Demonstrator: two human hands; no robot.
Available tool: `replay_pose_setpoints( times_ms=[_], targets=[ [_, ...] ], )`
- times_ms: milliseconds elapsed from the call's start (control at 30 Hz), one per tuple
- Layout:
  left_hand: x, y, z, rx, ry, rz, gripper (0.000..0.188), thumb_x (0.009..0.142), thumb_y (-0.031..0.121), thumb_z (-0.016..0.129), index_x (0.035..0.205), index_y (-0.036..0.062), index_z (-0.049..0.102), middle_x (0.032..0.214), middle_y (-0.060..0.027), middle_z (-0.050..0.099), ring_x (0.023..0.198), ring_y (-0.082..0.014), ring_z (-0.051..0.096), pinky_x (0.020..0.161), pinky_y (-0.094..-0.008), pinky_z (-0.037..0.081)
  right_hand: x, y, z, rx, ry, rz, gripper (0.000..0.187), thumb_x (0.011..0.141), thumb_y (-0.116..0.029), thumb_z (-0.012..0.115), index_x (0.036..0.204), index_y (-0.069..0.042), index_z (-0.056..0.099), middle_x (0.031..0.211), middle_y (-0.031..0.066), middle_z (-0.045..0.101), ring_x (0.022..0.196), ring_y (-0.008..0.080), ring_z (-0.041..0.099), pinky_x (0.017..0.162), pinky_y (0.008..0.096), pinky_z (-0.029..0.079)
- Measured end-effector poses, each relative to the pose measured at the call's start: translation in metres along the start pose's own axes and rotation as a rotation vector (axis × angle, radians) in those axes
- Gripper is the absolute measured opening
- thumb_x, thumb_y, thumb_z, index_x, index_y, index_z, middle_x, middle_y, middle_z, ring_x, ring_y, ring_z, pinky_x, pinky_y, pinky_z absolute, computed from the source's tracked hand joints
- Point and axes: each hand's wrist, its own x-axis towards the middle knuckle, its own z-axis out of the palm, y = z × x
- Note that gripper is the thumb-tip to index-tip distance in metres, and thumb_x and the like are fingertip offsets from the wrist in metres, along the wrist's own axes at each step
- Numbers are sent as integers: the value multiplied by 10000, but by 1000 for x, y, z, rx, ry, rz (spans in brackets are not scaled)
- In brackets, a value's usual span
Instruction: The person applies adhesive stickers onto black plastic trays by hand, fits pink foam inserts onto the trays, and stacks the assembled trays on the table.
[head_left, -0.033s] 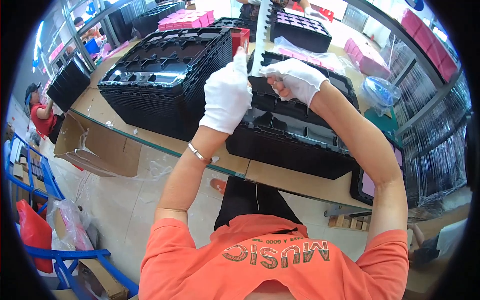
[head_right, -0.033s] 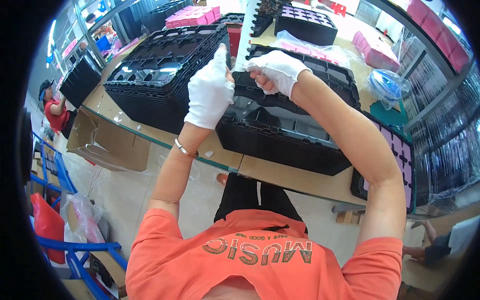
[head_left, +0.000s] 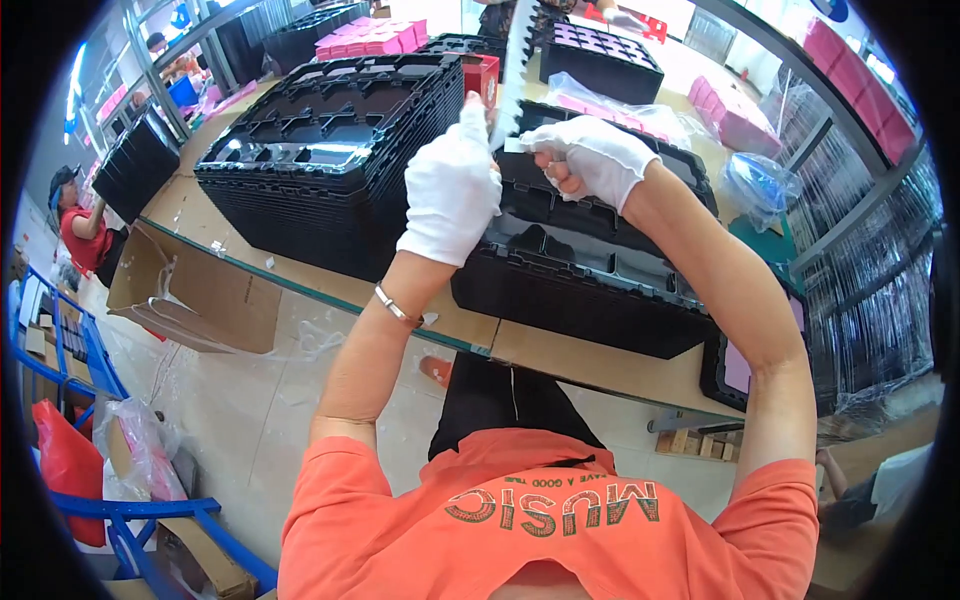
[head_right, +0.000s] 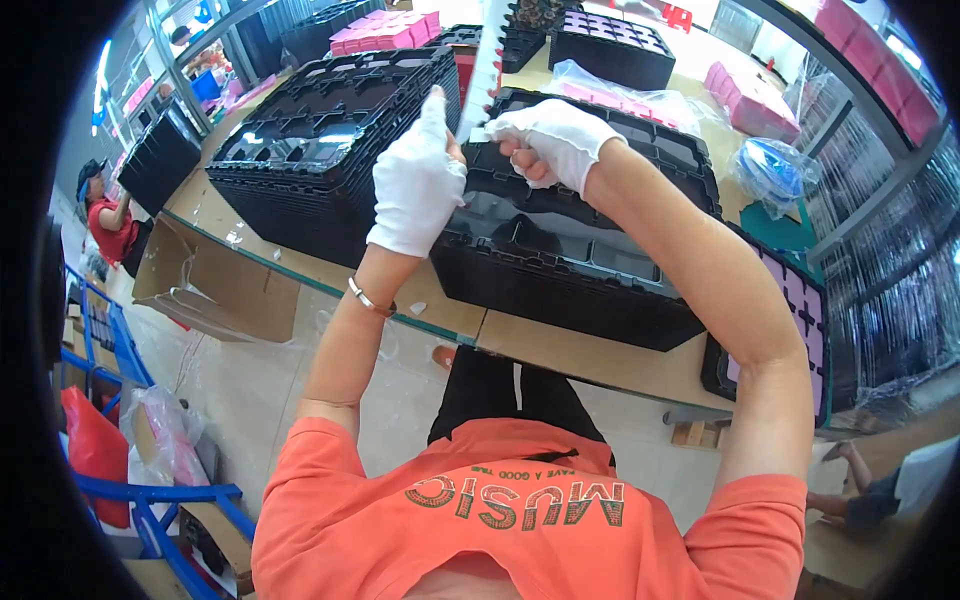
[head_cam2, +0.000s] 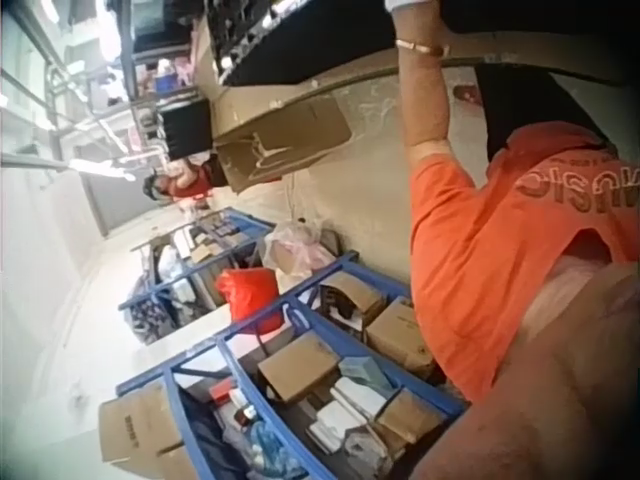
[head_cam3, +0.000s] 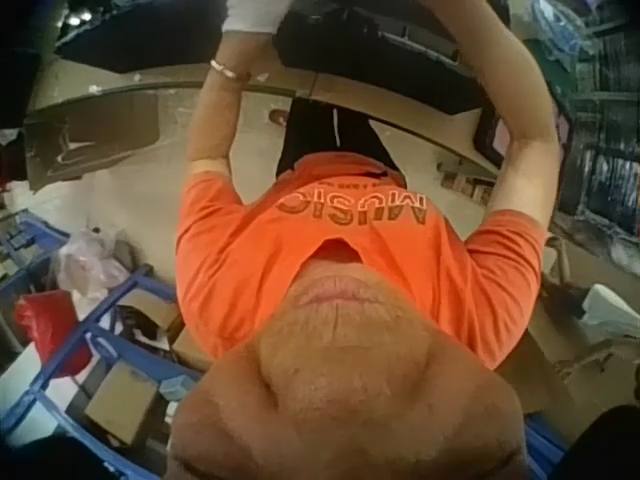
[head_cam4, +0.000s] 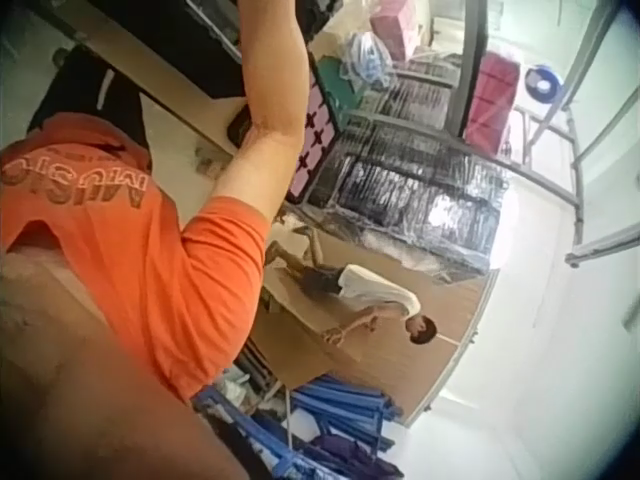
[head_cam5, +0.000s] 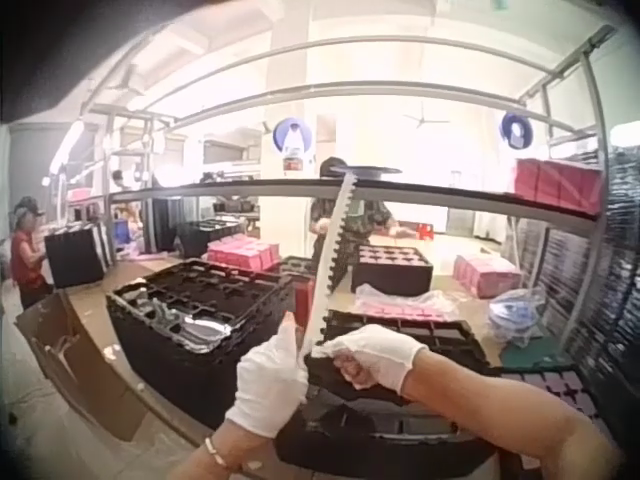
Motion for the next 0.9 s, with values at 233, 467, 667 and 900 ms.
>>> replay_pose_setpoints(
  times_ms=[233,467,667,900],
  targets=[
    [13,-26,-5,-450,-98,-321,296,807,91,593,1087,14,649,833,-174,658,737,-326,657,692,-388,529,-2,11,1,-464,-137,-89,186,833,-222,664,835,-37,681,651,-2,564,507,68,480,440,215,343],
    [14,-19,-22,-1008,-320,-762,355,905,34,542,1241,-81,543,938,-115,629,751,-162,650,679,-262,565,9,19,25,-1170,-23,-144,284,802,-266,645,936,-25,715,775,88,658,706,201,605,643,295,468],
    [5,-28,-16,-1500,-414,-869,389,817,-10,536,1198,-87,552,984,-137,607,770,-213,645,727,-365,586,14,19,-3,-1103,70,-399,303,804,-182,637,1042,3,667,884,131,681,774,226,652,727,310,507],
    [4,-17,-12,-1409,-428,-896,305,849,-29,530,1144,-87,575,901,-126,623,733,-187,643,715,-329,565,18,9,3,-72,58,-195,294,902,-282,652,1047,-27,645,792,1,579,584,40,497,462,172,329]
  ],
)
